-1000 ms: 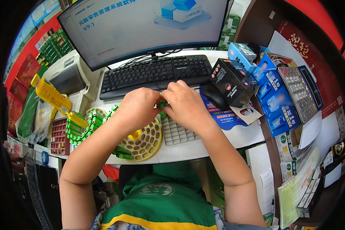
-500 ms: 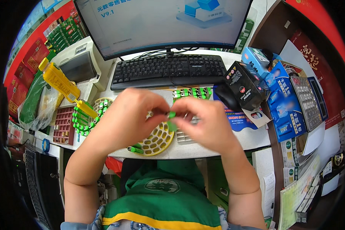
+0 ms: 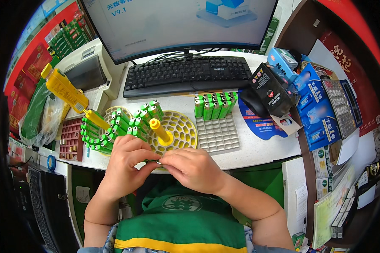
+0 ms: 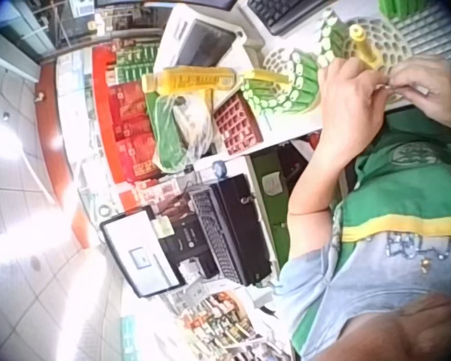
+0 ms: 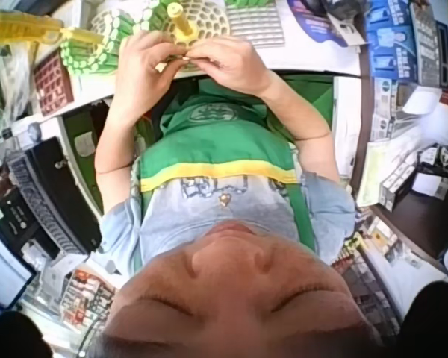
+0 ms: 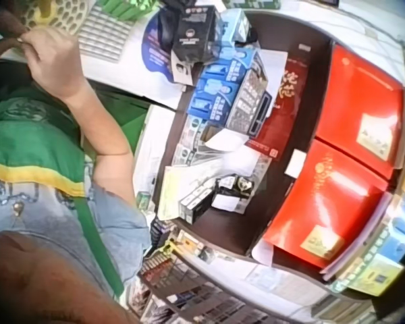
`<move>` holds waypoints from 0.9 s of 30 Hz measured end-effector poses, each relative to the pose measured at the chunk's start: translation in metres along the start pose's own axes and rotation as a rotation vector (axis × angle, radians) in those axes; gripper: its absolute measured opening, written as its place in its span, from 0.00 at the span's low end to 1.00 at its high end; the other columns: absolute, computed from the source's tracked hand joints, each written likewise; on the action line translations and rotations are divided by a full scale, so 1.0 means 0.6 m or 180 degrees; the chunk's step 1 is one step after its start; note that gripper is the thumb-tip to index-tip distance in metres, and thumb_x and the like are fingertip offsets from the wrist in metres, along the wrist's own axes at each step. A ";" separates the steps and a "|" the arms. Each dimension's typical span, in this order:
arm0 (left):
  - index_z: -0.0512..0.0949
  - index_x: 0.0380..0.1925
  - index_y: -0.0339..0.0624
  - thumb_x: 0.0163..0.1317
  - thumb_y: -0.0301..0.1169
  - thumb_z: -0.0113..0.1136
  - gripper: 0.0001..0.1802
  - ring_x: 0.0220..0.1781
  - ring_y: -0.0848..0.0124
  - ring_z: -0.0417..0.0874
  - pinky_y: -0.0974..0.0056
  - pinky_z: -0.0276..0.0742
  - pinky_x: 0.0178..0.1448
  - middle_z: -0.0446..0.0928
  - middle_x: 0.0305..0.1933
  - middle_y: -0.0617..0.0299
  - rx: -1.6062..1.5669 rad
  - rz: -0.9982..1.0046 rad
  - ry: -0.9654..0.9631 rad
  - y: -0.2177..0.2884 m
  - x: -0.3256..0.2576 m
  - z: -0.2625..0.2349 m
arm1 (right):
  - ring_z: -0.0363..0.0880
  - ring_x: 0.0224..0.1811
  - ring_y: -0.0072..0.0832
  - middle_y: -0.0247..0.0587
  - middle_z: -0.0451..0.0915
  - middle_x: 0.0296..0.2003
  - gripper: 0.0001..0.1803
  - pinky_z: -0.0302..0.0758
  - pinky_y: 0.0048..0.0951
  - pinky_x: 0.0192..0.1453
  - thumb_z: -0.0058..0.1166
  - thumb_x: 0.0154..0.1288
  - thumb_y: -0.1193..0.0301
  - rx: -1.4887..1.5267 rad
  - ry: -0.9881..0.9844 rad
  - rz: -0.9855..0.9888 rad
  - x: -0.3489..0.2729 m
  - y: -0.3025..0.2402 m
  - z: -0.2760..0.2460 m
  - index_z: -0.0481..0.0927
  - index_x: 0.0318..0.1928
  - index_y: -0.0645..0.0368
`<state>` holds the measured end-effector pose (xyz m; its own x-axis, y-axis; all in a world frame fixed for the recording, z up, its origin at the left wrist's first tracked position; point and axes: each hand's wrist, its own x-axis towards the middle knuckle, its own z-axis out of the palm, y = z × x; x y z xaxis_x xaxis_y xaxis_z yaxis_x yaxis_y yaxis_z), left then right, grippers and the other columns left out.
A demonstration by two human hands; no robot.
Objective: The person repeatedly picks up green cylindrical batteries and inserts them into a yellow circular holder with multiple slots. The person continues filling the holder until it is full, then sets it aside.
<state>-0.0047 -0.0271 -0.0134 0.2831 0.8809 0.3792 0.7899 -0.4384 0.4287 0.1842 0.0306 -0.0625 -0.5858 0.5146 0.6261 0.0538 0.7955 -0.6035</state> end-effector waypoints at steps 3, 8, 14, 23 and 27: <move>0.82 0.28 0.46 0.43 0.25 0.70 0.10 0.38 0.64 0.74 0.60 0.65 0.45 0.76 0.31 0.67 0.0015 0.0015 0.0077 -0.003 -0.002 0.004 | 0.84 0.35 0.36 0.42 0.83 0.35 0.10 0.80 0.31 0.37 0.64 0.51 0.79 -0.0083 -0.0087 -0.0074 0.000 0.002 -0.001 0.80 0.36 0.60; 0.83 0.27 0.46 0.43 0.25 0.70 0.09 0.37 0.66 0.74 0.60 0.65 0.45 0.76 0.30 0.68 -0.0038 0.0082 0.0130 -0.007 -0.005 0.008 | 0.84 0.35 0.35 0.41 0.83 0.35 0.10 0.80 0.32 0.37 0.64 0.51 0.78 -0.0275 -0.0119 -0.0208 0.001 0.001 -0.006 0.80 0.36 0.60; 0.83 0.27 0.47 0.42 0.26 0.71 0.09 0.35 0.68 0.74 0.61 0.64 0.44 0.76 0.30 0.69 -0.0003 0.0183 0.0241 -0.010 -0.011 0.014 | 0.83 0.35 0.35 0.40 0.82 0.35 0.10 0.80 0.31 0.37 0.64 0.49 0.79 -0.0281 -0.0223 -0.0257 0.003 -0.001 -0.011 0.80 0.35 0.60; 0.83 0.27 0.47 0.42 0.28 0.72 0.10 0.33 0.69 0.74 0.61 0.63 0.44 0.78 0.29 0.71 -0.0135 0.0247 0.0466 -0.022 -0.017 0.022 | 0.83 0.34 0.35 0.40 0.82 0.35 0.10 0.80 0.31 0.35 0.63 0.49 0.79 -0.0332 -0.0255 -0.0324 0.011 -0.002 -0.010 0.79 0.33 0.61; 0.83 0.28 0.47 0.43 0.28 0.72 0.10 0.33 0.69 0.74 0.62 0.63 0.44 0.77 0.28 0.71 -0.0181 0.0235 0.0445 -0.024 -0.017 0.024 | 0.83 0.33 0.34 0.40 0.82 0.34 0.09 0.80 0.31 0.34 0.63 0.49 0.79 -0.0352 -0.0292 -0.0316 0.012 -0.001 -0.011 0.78 0.32 0.61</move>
<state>-0.0111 -0.0272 -0.0353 0.2575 0.8143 0.5202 0.7366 -0.5139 0.4398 0.1850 0.0359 -0.0545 -0.6638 0.4045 0.6291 0.0778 0.8739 -0.4798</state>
